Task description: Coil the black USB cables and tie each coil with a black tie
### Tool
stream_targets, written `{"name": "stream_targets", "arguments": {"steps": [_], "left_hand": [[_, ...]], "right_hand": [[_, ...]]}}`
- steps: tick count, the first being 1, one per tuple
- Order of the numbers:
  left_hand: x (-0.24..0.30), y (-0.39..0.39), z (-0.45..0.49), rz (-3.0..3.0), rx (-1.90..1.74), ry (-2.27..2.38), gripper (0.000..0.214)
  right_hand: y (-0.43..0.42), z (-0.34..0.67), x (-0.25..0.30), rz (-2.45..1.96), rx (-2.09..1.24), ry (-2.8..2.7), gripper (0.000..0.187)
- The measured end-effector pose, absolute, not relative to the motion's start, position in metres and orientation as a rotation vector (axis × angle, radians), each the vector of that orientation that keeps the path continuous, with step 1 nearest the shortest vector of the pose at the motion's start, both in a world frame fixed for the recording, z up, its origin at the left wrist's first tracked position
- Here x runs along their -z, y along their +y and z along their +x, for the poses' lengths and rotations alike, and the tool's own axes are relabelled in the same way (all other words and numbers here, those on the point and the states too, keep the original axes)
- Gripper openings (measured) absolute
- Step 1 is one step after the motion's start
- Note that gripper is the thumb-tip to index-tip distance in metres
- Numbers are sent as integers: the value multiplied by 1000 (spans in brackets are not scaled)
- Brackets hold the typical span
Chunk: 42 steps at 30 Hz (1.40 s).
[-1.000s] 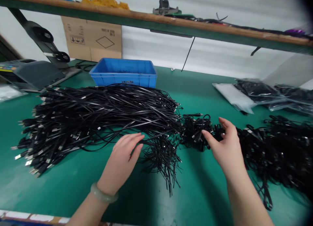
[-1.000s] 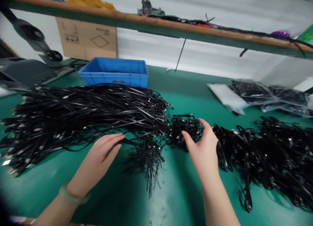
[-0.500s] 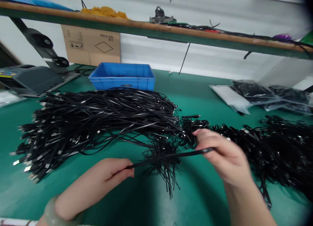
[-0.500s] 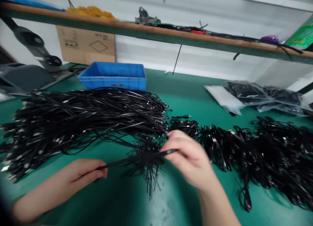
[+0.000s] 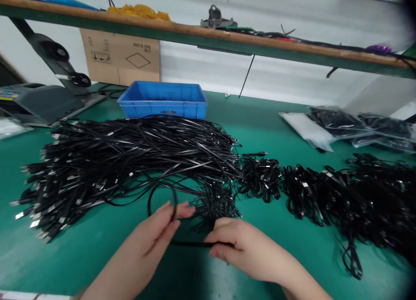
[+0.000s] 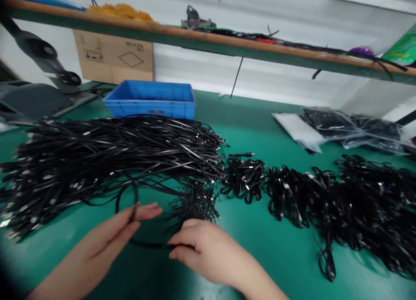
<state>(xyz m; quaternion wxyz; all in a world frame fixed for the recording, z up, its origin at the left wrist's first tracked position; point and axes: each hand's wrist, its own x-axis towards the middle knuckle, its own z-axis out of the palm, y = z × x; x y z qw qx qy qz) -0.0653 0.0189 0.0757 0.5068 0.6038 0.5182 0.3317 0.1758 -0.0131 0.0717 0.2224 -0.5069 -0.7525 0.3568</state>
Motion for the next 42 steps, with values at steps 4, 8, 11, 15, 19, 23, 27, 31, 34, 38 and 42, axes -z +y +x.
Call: {"name": "stream_targets", "arguments": {"steps": [4, 8, 11, 15, 19, 23, 27, 31, 34, 38, 42], "left_hand": [[-73, 10, -45, 1469, -206, 959, 26], [-60, 9, -46, 1088, 64, 615, 30], [-47, 15, -46, 984, -193, 676, 34], [-29, 9, -31, 782, -466, 858, 34], [-10, -17, -10, 465, -315, 638, 39], [-3, -27, -3, 512, -385, 664, 36], [-9, -18, -10, 588, -524, 891, 35], [-12, -14, -12, 586, -518, 996, 41], [-7, -13, -10, 634, -539, 1090, 44], [-1, -8, -8, 747, -537, 1221, 37], [-2, -4, -8, 1273, -667, 1377, 24]], "right_hand": [[-20, 165, -76, -1353, -1256, -1733, 24], [-16, 172, -60, -1270, -1629, -1593, 23], [-17, 172, -46, -1088, -1859, -1422, 23], [-19, 166, -34, -843, -1816, -1037, 22], [-12, 152, -24, -837, -1746, -762, 21], [-2, 150, -21, -1190, -1450, -1083, 19], [3, 162, -19, -1707, -662, -1814, 6], [4, 167, -11, -1947, -215, -2099, 8], [4, 168, -12, -1869, -268, -2030, 9], [1, 164, -23, -1567, -501, -1692, 8], [-5, 142, -27, -1400, -1244, -1131, 23]]}}
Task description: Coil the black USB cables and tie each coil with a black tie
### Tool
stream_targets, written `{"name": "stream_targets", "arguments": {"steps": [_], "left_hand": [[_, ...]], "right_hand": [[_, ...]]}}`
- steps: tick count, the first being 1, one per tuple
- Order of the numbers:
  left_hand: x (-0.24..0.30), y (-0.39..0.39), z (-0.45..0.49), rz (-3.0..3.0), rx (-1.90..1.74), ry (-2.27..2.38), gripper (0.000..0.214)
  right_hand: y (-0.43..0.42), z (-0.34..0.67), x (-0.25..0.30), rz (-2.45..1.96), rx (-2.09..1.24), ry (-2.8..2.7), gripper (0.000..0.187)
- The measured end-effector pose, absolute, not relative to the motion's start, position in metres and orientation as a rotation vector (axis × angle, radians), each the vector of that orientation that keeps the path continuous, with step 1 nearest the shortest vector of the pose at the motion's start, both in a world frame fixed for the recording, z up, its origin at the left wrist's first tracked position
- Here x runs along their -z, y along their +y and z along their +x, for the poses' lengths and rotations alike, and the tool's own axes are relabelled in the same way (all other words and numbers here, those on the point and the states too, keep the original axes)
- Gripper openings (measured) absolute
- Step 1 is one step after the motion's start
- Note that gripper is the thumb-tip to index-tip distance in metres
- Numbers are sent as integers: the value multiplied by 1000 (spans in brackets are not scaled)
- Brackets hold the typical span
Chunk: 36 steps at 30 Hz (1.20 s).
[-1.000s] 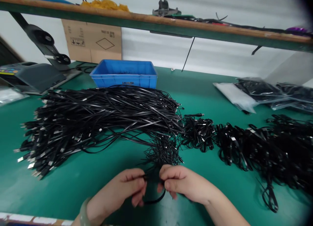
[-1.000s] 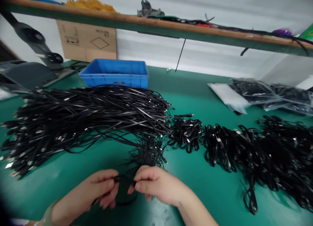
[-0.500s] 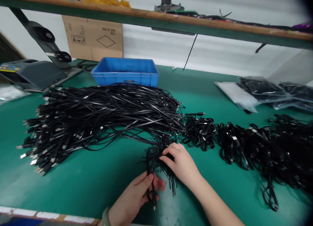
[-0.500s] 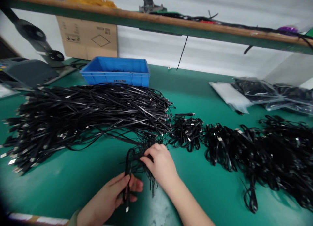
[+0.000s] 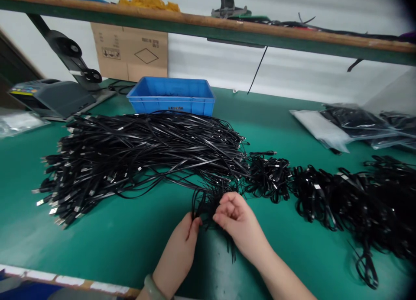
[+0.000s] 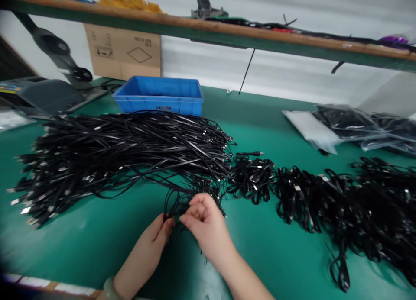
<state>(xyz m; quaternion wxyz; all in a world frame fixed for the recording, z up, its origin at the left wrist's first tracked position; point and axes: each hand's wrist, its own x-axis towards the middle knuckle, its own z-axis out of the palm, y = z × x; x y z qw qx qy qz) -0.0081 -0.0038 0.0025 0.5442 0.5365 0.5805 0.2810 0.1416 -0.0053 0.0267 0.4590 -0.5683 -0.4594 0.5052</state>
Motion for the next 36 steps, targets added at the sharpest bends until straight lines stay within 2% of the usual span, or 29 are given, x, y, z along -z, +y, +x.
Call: {"name": "stream_targets", "arguments": {"steps": [2, 3, 4, 8, 11, 14, 17, 20, 27, 30, 33, 36], "left_hand": [[-7, -5, -7, 1584, -645, 1415, 25], [-10, -6, -6, 1694, -616, 1418, 26], [-13, -7, -4, 1764, -593, 1399, 26], [-25, -9, 1, 1575, -638, 1214, 22], [-26, -4, 3, 1126, -625, 1093, 24], [-21, 3, 3, 887, -523, 969, 29], [-18, 6, 0, 845, -493, 914, 37], [-17, 8, -5, 842, -443, 876, 44], [-20, 12, -12, 850, -422, 799, 48], [-19, 7, -8, 724, -494, 754, 50], [-17, -3, 1, 492, -471, 777, 51], [-21, -12, 8, 334, -329, 836, 64]], "right_hand": [[-7, 129, -24, -1371, -1531, -877, 52], [-8, 125, -23, -1366, -1601, -816, 59], [-8, 122, -22, -1371, -1632, -796, 57], [-10, 124, -22, -1407, -1515, -954, 22], [-13, 133, -22, -1392, -1338, -1165, 11], [-16, 141, -24, -1330, -1350, -1326, 3], [-16, 150, -31, -1224, -1444, -1430, 13], [-15, 158, -43, -1198, -1372, -1599, 26], [-14, 160, -53, -1225, -1086, -1908, 13], [-15, 157, -45, -1171, -931, -1955, 18], [-16, 156, -38, -1145, -636, -2047, 19], [-16, 156, -35, -1293, -380, -2098, 21]]}}
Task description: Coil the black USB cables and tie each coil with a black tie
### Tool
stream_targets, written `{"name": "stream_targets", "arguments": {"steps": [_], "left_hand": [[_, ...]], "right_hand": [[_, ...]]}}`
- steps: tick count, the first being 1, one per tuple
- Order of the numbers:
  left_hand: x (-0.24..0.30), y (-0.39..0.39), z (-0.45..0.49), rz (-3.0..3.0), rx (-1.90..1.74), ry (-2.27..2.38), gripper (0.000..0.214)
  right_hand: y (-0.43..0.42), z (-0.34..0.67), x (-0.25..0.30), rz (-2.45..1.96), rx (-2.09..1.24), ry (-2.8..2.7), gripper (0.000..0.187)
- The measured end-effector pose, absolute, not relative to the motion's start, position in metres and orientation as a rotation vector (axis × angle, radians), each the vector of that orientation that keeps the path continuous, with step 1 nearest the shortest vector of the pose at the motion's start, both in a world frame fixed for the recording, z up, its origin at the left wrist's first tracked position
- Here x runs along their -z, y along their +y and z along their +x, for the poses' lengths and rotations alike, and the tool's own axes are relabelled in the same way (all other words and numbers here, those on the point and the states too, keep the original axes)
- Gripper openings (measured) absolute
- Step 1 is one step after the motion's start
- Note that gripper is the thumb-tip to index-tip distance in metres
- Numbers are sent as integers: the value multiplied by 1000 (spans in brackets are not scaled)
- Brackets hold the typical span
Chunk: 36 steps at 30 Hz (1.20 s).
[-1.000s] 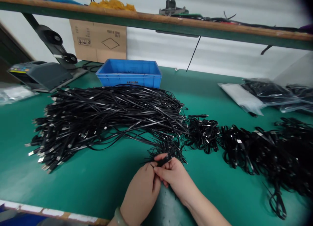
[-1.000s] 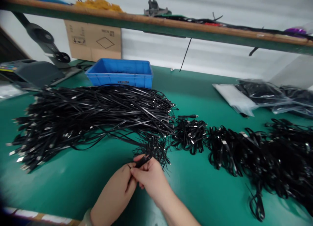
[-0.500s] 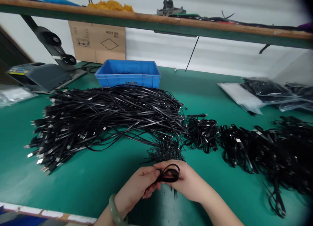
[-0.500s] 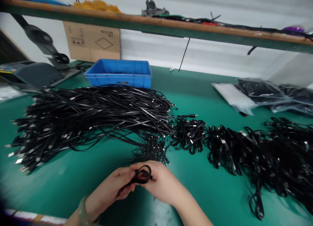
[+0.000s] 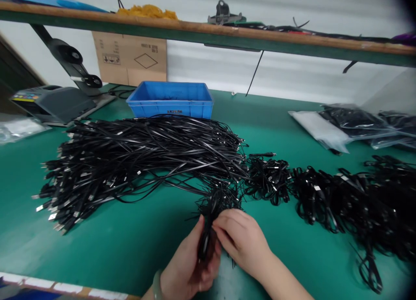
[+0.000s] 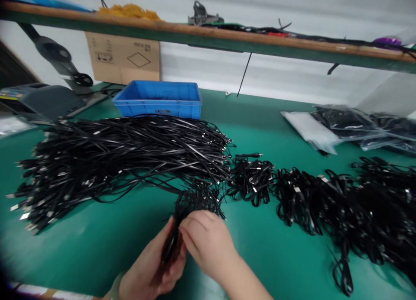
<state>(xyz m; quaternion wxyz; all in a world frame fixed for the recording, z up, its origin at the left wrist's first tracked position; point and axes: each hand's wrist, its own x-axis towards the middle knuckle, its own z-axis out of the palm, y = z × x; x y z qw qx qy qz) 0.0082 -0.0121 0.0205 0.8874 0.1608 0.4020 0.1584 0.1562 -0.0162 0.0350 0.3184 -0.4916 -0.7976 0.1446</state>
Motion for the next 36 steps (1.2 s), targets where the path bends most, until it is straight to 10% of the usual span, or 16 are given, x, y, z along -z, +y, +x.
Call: {"name": "stream_targets", "arguments": {"steps": [3, 9, 20, 28, 36], "left_hand": [[-30, -10, 5, 514, -458, 851, 71], [-45, 7, -6, 1131, -687, 1150, 13], [-35, 2, -13, 1935, -700, 987, 44], [-23, 1, -19, 2737, -1078, 1092, 54], [-28, 2, -5, 1762, -904, 1060, 20]], "right_hand": [[-17, 156, -39, -1439, -370, -2117, 21], [-18, 153, -51, -1326, -936, -1750, 15], [-18, 149, -45, -1612, -974, -1544, 13], [-15, 154, -54, -1191, -1767, -1083, 22], [-29, 146, -63, -1265, -955, -1487, 10]]}}
